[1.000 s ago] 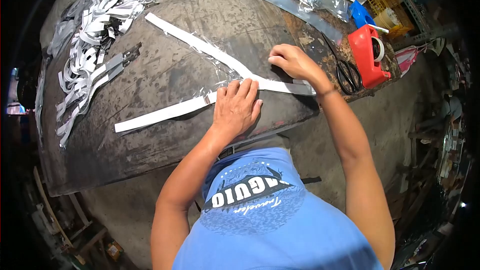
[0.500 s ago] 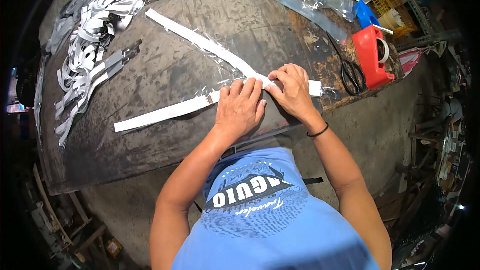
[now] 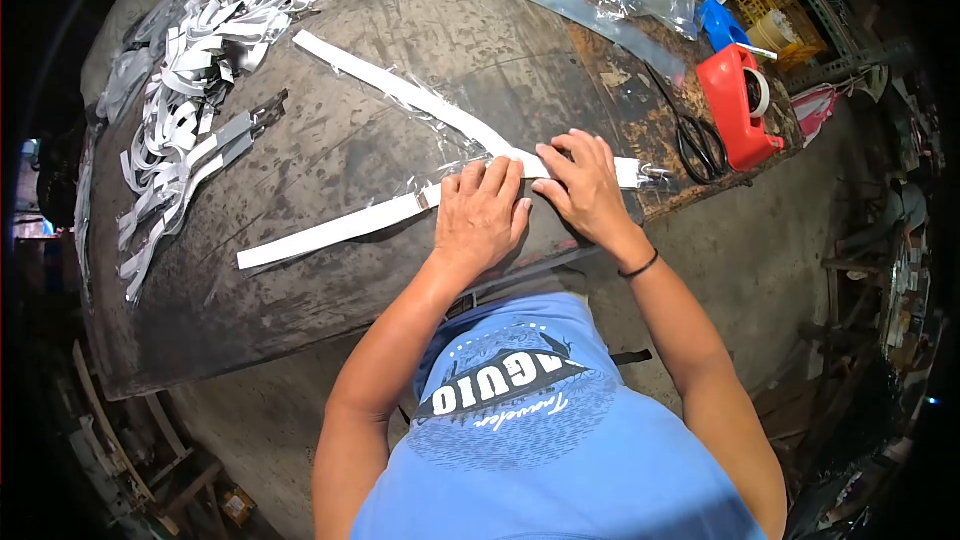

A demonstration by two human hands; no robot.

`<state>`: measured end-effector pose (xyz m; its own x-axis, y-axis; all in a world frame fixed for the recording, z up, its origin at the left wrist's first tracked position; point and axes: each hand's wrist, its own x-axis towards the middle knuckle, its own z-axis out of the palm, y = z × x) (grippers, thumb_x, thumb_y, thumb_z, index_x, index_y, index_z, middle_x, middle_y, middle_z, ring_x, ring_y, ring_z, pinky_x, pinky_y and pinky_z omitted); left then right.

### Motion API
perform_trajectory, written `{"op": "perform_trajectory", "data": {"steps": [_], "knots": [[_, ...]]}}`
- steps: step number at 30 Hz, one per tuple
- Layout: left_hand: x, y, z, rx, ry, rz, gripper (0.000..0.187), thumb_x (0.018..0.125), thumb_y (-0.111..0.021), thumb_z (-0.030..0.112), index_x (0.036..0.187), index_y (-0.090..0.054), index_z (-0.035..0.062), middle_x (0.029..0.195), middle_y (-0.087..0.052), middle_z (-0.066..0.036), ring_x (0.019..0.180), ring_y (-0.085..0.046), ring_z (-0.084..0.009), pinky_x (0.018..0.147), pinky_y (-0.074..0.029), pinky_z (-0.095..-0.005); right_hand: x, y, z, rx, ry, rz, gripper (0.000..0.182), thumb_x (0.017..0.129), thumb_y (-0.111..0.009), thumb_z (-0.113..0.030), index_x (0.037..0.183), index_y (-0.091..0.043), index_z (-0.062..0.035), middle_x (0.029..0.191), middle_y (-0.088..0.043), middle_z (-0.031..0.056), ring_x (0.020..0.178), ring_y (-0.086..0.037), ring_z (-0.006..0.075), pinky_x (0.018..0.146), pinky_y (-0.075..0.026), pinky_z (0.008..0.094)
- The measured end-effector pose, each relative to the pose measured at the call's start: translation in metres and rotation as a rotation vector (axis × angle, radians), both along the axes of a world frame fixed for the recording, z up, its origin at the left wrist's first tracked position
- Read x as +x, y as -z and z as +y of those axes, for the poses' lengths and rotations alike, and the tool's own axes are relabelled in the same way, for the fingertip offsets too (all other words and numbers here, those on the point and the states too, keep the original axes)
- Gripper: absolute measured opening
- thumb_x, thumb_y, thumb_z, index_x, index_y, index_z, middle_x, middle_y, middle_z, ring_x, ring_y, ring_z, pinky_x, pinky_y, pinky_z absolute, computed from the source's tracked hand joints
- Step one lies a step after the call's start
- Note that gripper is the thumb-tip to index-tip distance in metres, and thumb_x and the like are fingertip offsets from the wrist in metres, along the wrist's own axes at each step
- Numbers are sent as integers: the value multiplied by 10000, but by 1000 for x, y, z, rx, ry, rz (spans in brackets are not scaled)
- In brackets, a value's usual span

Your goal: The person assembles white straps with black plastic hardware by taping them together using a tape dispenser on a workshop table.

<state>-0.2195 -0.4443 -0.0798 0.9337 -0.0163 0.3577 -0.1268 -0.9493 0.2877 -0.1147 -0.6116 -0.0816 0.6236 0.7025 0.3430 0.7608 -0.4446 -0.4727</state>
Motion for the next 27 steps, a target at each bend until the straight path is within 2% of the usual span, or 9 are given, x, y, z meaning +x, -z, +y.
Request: {"op": "perform_trajectory", "data": {"steps": [2,3,10,16,17,18,20,22,27], "knots": [[0,1,0,-8,11,-18,485,838,-661,268,1268,-551,74,1248,-561,-75,1097,-521,-278,884,-383,-436,-23,-4,-2,-254,144,-258,537,849,-691,-375,1295,-565,-103,1319,-515,129,1297,-410,372,1058,-272,639],[0,1,0,-6,12,-14,485,838,-661,268,1268,-551,74,1248,-561,-75,1097,-521,-278,884,-383,-436,-27,0,-6,-364,128,-195,642,899,-606,-462,1413,-462,-106,1483,-400,140,1397,-290,419,1066,-217,699],[1,1,1,40,12,0,488,836,-653,248,1284,-560,78,1255,-563,-74,1107,-516,-278,877,-384,-435,-26,-11,-11,-381,59,-206,724,898,-534,-569,1472,-418,-144,1556,-328,125,1448,-223,419,1087,-178,710],[2,2,1,51,22,-16,459,840,-663,228,1269,-576,87,1246,-575,-69,1094,-521,-274,851,-387,-428,-18,-19,-16,-425,80,-41,731,906,-574,-523,1496,-373,-142,1563,-294,164,1449,-206,436,1115,-176,675],[2,2,2,63,14,-43,439,842,-668,220,1253,-582,91,1215,-589,-62,1061,-532,-270,824,-396,-420,-13,-20,-24,-289,125,-35,659,911,-622,-417,1466,-423,-123,1535,-344,178,1435,-244,437,1138,-214,601],[5,3,2,62,13,-41,439,842,-668,220,1253,-582,91,1215,-589,-62,1061,-532,-270,824,-396,-420,-6,-21,-34,-290,124,-33,659,911,-622,-417,1466,-423,-123,1535,-344,178,1435,-244,437,1138,-214,601],[14,2,4,77,39,-67,312,830,-702,242,1099,-629,102,1027,-615,-40,922,-551,-247,747,-406,-397,7,-27,-59,-23,152,-6,531,891,-667,-292,1366,-544,-90,1457,-453,188,1391,-345,417,1133,-281,517],[22,-4,5,117,65,-74,244,818,-718,258,985,-634,101,927,-595,-37,853,-547,-239,713,-406,-388,11,-46,-82,23,208,22,406,863,-691,-193,1242,-639,-58,1368,-540,186,1333,-436,389,1108,-343,447],[41,1,6,195,161,-193,248,787,-748,276,682,-614,95,742,-551,-51,721,-552,-232,642,-406,-369,19,-90,-134,184,463,-156,283,865,-714,-138,1130,-704,-37,1238,-637,137,1184,-584,304,1008,-446,386]]}}
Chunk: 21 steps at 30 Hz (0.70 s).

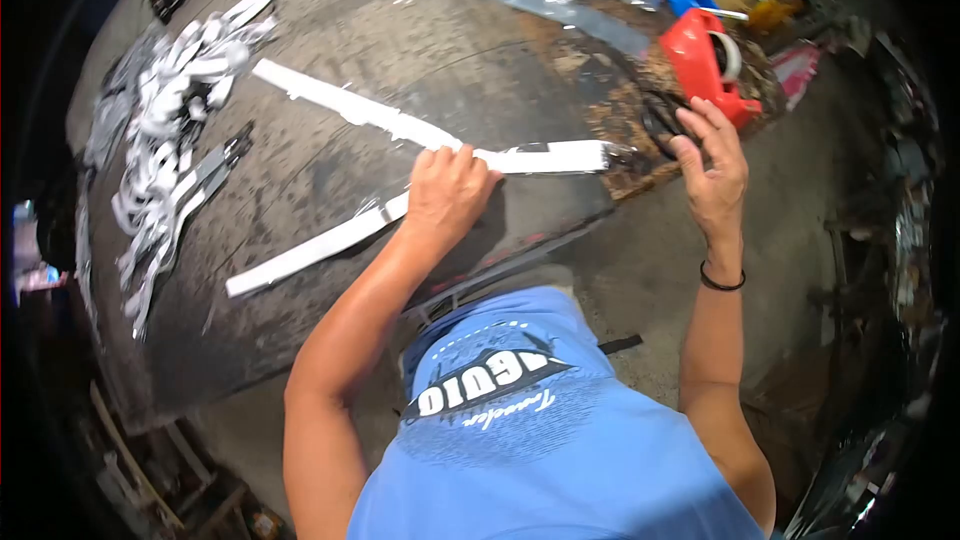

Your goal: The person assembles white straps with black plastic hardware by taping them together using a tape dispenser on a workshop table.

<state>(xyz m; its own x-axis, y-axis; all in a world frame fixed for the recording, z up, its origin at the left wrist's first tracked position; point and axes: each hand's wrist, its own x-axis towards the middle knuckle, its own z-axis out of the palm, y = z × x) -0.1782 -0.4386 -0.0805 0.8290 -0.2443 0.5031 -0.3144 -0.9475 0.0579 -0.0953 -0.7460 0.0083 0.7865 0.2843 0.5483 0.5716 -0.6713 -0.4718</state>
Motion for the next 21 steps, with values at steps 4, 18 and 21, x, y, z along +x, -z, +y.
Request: {"op": "perform_trajectory", "data": {"steps": [4,18,21], "knots": [[2,7,3,28,13,-49,259,754,-772,259,681,-575,107,711,-525,-56,675,-537,-239,612,-370,-382,41,-11,-65,374,233,-49,265,928,-672,-133,1151,-681,8,1102,-673,64,956,-610,106,856,-482,251],[-26,-3,-1,-73,-96,122,349,843,-702,237,1144,-604,90,1129,-597,-84,1087,-514,-318,898,-382,-445,143,-16,-112,257,237,692,188,859,-685,-202,834,-644,-21,792,-643,9,757,-558,114,692,-451,292],[-27,-3,-2,-70,-99,118,358,848,-700,245,1158,-603,93,1158,-588,-87,1092,-511,-318,905,-380,-446,139,-28,-104,58,339,552,193,855,-687,-206,842,-644,-18,761,-636,20,705,-558,121,639,-448,304]]}}
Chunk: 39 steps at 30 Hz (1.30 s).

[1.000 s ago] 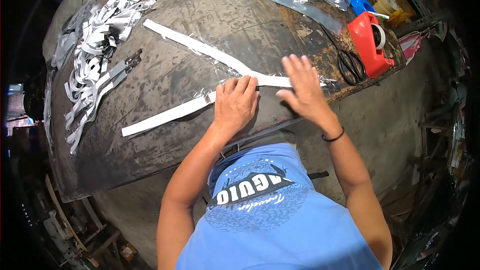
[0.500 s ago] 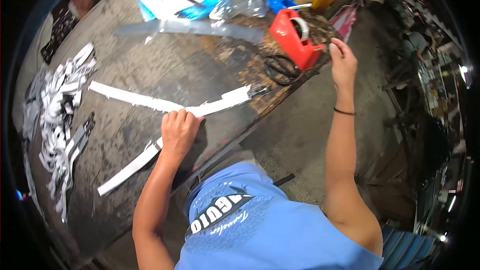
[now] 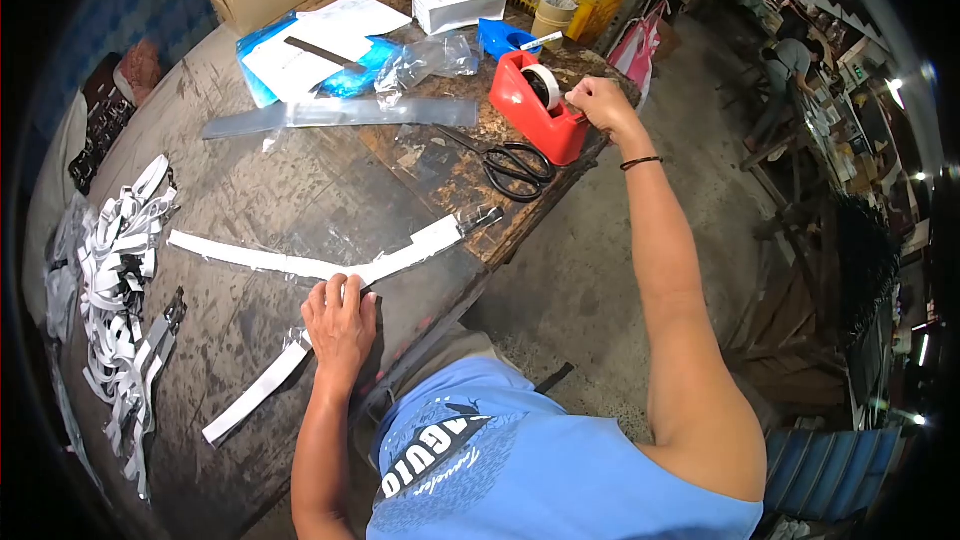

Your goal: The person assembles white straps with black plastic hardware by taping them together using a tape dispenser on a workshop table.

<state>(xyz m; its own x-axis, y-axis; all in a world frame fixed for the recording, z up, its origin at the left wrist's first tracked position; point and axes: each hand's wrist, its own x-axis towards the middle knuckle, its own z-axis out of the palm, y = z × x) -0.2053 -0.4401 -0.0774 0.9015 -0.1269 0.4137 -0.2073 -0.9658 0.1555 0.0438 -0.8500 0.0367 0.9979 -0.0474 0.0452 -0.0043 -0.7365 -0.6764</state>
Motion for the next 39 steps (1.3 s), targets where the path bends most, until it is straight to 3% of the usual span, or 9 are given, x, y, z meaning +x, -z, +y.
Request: {"op": "perform_trajectory", "data": {"steps": [5,10,23,26,28,29,31,33,39], "knots": [[-4,3,1,15,-12,-3,386,861,-692,266,1194,-599,94,1200,-575,-89,1104,-505,-316,917,-373,-444,-6,14,-15,35,26,-52,161,847,-696,-130,933,-625,-14,733,-625,40,644,-560,110,571,-439,279],[-3,3,3,1,-10,34,386,873,-679,276,1202,-604,88,1192,-591,-94,1104,-505,-311,925,-366,-438,-39,21,-16,565,159,7,492,832,-713,-67,1258,-473,-16,764,-600,34,633,-558,101,565,-446,251],[-2,1,2,3,-2,20,363,885,-663,248,1200,-605,77,1178,-599,-89,1092,-513,-300,917,-370,-431,-51,48,-18,626,140,-16,443,919,-660,-170,1290,-470,-23,759,-584,-3,656,-544,69,610,-461,230],[-1,-2,2,-13,8,22,347,885,-660,244,1186,-608,80,1148,-603,-80,1081,-518,-298,909,-372,-428,-42,56,-24,519,122,-40,560,862,-652,-134,1375,-438,-62,840,-666,107,723,-642,201,646,-505,336],[0,-6,3,5,14,32,315,884,-657,238,1157,-613,88,1099,-608,-72,1053,-528,-288,884,-374,-424,-42,45,-19,-339,167,-218,611,841,-593,-131,1421,-402,-124,998,-685,248,903,-673,408,780,-527,479],[1,-11,2,8,24,5,271,882,-655,234,1112,-617,95,1042,-605,-67,1014,-533,-275,851,-374,-417,-48,46,-22,-395,221,-173,654,809,-550,-115,1440,-392,-180,1127,-634,307,1061,-595,498,905,-476,545],[2,-13,3,-17,43,-10,264,853,-678,222,1078,-617,98,993,-601,-55,974,-537,-264,817,-374,-413,-55,50,-23,-328,232,-173,692,813,-585,-107,1471,-376,-150,982,-679,251,912,-668,420,824,-519,489],[1,-14,6,-39,34,39,294,838,-694,207,1101,-621,98,1014,-618,-53,991,-546,-268,821,-382,-411,-70,59,-11,285,-106,-218,685,903,-617,-83,1512,-305,-43,730,-548,11,693,-563,88,700,-493,257],[5,-15,10,-104,35,-36,345,811,-719,191,1128,-622,96,961,-646,-32,928,-560,-251,775,-382,-408,-144,32,127,802,-535,59,611,981,-535,-120,1524,-270,-29,798,-576,0,782,-559,71,777,-445,229]]}}
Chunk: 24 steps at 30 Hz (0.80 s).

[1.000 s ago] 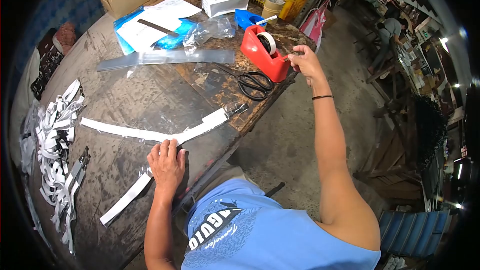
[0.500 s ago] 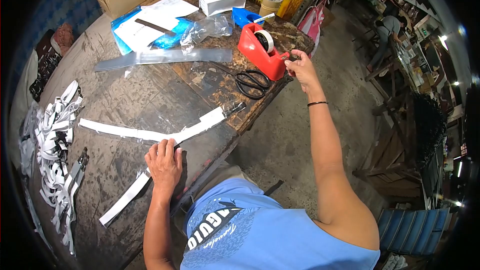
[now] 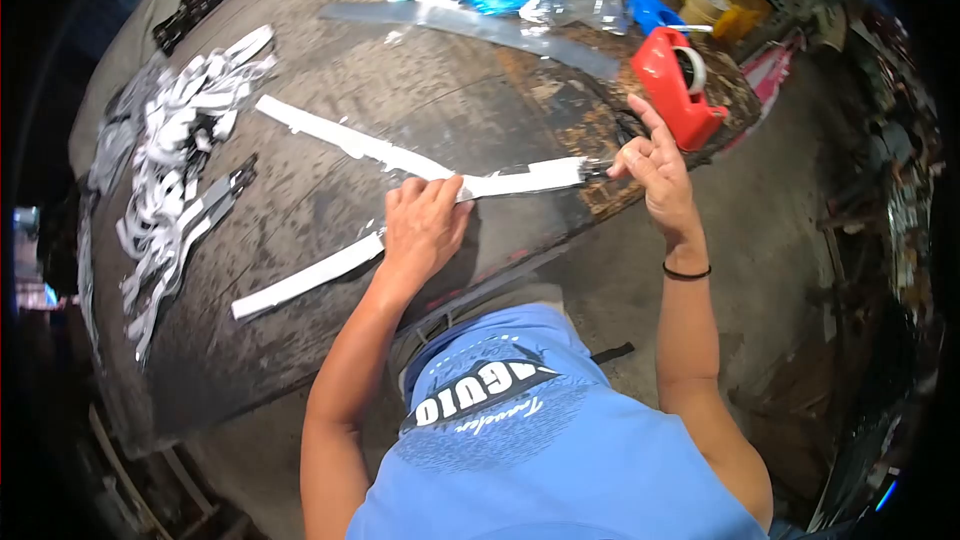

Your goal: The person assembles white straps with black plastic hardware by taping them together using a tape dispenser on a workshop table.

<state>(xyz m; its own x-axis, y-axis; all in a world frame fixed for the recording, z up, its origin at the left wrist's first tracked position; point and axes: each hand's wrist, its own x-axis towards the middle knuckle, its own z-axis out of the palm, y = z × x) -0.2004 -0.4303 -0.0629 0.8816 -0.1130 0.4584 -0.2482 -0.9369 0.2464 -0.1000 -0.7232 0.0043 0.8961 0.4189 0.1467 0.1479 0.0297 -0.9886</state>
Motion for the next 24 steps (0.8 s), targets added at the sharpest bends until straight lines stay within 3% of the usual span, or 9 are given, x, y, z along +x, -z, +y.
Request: {"op": "perform_trajectory", "data": {"steps": [5,7,9,12,16,18,20,21,24], "knots": [[-9,-18,-5,-116,-71,4,304,848,-702,197,1125,-656,81,1069,-670,-69,988,-572,-283,835,-407,-403,-19,11,55,59,-187,23,595,995,-509,-136,1530,-267,-43,803,-588,12,781,-539,75,787,-436,243],[-15,-25,-10,-375,-28,-74,273,874,-690,199,1109,-664,64,1062,-667,-97,974,-583,-276,849,-432,-378,-33,3,67,-9,-238,65,592,989,-502,-125,1531,-275,-54,801,-587,15,788,-543,86,797,-436,247],[-27,-28,-20,-759,101,77,270,907,-679,210,1119,-659,45,1040,-664,-87,912,-594,-199,806,-460,-319,-47,-4,72,-100,-286,21,584,971,-495,-95,1522,-306,-62,808,-585,29,793,-558,100,780,-456,265],[-47,-34,-31,-1123,149,404,200,932,-668,184,1038,-672,14,965,-635,-19,782,-544,-78,708,-454,-246,-65,-7,78,-261,-407,5,568,954,-494,-78,1504,-349,-63,801,-585,45,781,-576,121,755,-478,288],[-56,-26,-36,-1221,74,423,141,929,-661,150,978,-675,19,897,-608,-13,767,-548,-89,704,-451,-247,-73,4,82,-300,-376,-37,548,945,-510,-78,1479,-389,-56,838,-624,75,772,-596,151,754,-492,306],[-57,-21,-36,-1146,64,277,111,934,-650,134,938,-662,25,865,-584,-7,772,-544,-86,700,-446,-243,-72,7,84,-307,-371,-6,539,944,-520,-82,1469,-401,-49,868,-645,91,780,-601,155,762,-492,307],[-56,-20,-35,-1160,20,238,109,934,-651,134,931,-657,25,873,-586,-11,776,-542,-83,707,-445,-241,-70,9,89,-280,-219,88,499,963,-560,-141,1437,-440,-43,1027,-670,130,882,-615,155,799,-494,304],[-56,-20,-35,-1169,-21,197,108,934,-651,133,924,-652,25,881,-589,-15,781,-541,-80,714,-445,-240,-68,15,90,-282,-217,93,499,963,-560,-141,1437,-440,-43,1027,-670,130,882,-615,155,799,-494,304],[-54,-20,-31,-1248,-55,170,106,953,-637,125,929,-643,22,894,-593,-3,806,-537,-71,744,-441,-233,-63,29,90,-73,-155,209,481,953,-656,-266,1346,-517,-26,1217,-623,124,1110,-578,176,932,-464,297]]}}
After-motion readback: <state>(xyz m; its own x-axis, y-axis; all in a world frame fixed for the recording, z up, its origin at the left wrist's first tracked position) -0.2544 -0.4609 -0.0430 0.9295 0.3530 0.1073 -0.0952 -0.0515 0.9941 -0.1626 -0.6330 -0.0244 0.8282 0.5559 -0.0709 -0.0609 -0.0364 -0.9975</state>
